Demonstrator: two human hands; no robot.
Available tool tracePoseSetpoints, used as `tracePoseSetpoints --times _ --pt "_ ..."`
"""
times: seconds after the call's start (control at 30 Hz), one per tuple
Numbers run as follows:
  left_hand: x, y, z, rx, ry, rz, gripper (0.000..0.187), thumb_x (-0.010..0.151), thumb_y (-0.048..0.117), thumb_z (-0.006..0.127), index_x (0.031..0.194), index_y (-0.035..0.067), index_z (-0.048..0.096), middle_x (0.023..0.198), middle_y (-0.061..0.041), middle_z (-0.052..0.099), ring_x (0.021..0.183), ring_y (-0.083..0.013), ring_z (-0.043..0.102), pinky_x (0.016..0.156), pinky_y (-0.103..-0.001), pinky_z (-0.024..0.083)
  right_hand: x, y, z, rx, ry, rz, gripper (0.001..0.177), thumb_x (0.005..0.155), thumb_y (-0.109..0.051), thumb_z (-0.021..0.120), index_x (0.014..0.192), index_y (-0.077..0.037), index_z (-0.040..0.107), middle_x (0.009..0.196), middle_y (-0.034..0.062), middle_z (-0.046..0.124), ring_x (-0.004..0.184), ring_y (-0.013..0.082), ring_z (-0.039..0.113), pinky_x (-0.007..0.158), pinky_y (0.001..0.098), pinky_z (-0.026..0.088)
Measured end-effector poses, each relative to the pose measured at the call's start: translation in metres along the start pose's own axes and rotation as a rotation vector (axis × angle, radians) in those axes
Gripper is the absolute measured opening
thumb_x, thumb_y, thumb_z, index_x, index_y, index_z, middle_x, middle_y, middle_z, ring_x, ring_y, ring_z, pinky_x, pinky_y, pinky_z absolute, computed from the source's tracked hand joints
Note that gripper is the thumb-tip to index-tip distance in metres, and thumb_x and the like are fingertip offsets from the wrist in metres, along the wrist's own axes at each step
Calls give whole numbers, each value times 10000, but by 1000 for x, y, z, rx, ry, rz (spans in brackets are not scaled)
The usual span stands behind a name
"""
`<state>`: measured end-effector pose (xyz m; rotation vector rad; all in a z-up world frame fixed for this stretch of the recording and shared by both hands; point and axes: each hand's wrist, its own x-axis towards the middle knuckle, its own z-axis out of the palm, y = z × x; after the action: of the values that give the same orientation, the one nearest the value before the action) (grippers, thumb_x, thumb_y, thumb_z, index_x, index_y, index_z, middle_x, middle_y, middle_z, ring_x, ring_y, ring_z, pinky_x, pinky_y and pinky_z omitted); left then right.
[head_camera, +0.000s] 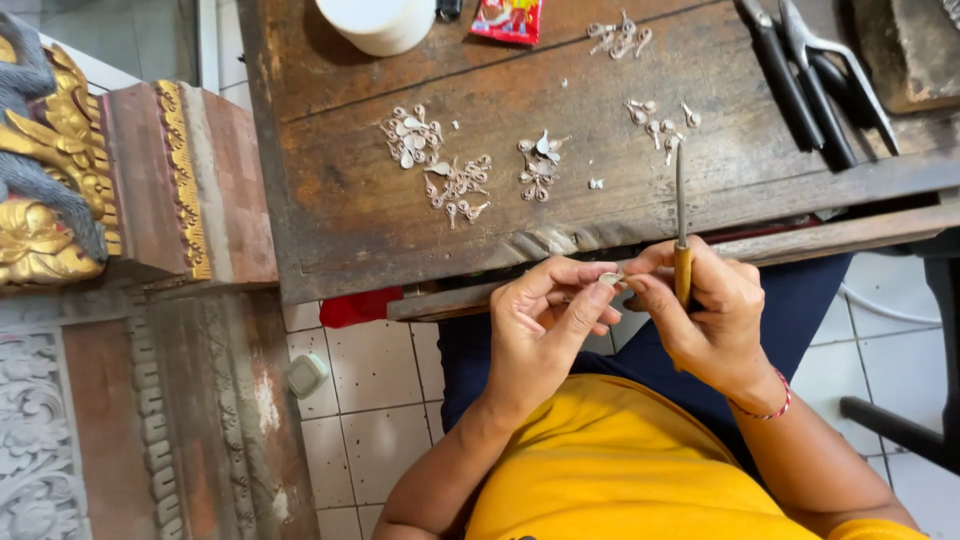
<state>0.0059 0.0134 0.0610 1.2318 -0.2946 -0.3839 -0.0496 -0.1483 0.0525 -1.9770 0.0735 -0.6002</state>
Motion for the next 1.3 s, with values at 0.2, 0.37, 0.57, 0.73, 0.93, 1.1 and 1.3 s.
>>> tracePoseSetpoints --times 0.2,0.37,0.57,0.73,0.93,1.1,1.3 --pt "1 -4 -2 16 -14 37 150 935 47 753 1040 -60 752 906 -168 748 702 -195 751 604 -283 644 4 -3 -1 -13 -30 -26 51 898 -38 744 947 -48 740 425 27 506 332 194 526 434 240 460" --pt "4 16 -1 238 22 190 113 941 43 735 1008 -46 753 856 -150 726 673 -205 743 573 -277 623 5 -2 -5 -27 -75 -43 59 895 -18 727 939 -56 731 405 21 455 296 200 494 399 249 439" --pt "4 24 -3 499 20 345 74 956 62 698 974 5 742 777 -110 689 596 -221 690 502 -281 565 5 3 0 -30 -118 -90 75 908 11 691 930 -55 719 409 20 396 272 213 479 367 259 415" --pt "1 17 -9 605 28 392 81 963 76 672 951 9 715 725 -108 650 555 -256 655 461 -316 524 2 13 2 -50 -164 -117 76 918 4 676 918 -62 713 405 31 398 273 245 485 352 288 418" --pt "0 4 -14 776 102 510 80 953 67 659 878 59 684 682 -48 629 559 -239 654 513 -305 540 6 -2 3 -166 -151 -126 179 918 -49 741 1095 -22 735 414 18 426 279 223 472 377 287 403" --pt "-1 -11 -17 1009 140 516 58 994 52 607 940 40 623 775 -93 628 666 -293 625 621 -411 484 -34 20 -11 -237 -124 -13 626 977 -140 734 1466 70 405 1292 172 661 731 194 743 622 279 498" --pt "10 -31 -18 1090 258 637 60 916 50 647 857 64 648 643 -39 544 555 -229 633 542 -296 546 -42 22 0 -196 -175 -55 355 935 -75 664 1284 -12 686 460 -7 528 308 230 526 388 256 432"
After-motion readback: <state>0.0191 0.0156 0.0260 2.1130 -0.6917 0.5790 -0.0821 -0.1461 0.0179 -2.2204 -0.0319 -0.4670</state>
